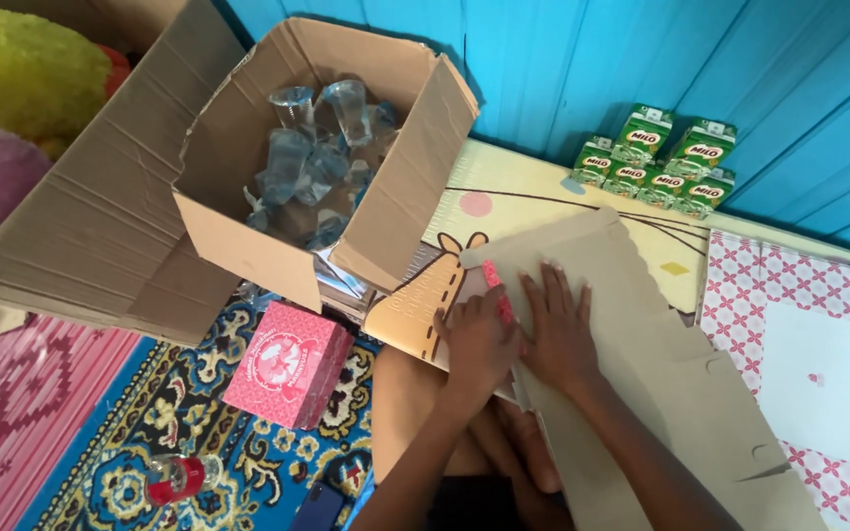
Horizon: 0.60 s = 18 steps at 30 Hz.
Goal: Folding cardboard sheets and pressing the edges to assemble them into flat structures or boxes.
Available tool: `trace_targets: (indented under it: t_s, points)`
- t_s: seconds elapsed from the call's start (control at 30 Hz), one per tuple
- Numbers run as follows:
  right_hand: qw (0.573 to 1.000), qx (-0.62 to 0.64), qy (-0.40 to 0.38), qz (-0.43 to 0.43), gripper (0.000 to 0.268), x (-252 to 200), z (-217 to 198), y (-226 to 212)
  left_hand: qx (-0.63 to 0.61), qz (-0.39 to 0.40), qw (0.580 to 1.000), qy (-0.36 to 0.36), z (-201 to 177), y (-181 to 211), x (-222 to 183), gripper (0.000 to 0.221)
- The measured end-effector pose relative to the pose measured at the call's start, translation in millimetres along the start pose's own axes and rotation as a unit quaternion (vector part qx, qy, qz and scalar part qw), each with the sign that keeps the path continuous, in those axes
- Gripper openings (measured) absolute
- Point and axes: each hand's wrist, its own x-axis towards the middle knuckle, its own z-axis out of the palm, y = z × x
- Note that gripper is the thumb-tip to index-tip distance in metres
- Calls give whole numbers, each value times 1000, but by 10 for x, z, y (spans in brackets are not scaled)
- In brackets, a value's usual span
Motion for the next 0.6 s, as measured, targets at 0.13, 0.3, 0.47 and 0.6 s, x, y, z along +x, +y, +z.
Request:
trace_targets:
  t_s: [0.13, 0.3, 0.47, 0.6]
  points:
    - [1000, 4, -6, 5, 71, -5, -54, -28, -35, -11, 999, -23, -51, -36, 12, 54]
    - [1000, 18, 19, 3, 67, -4, -76, -74, -24, -54, 998, -38, -146, -124, -22, 37]
    - [1000, 15, 23, -10, 69, -15, -61, -57, -32, -11, 999, -5, 11, -87, -30, 52]
    - [1000, 13, 23, -5, 69, -3, -55, -35, -48, -3, 999, -15, -64, -39, -90, 56]
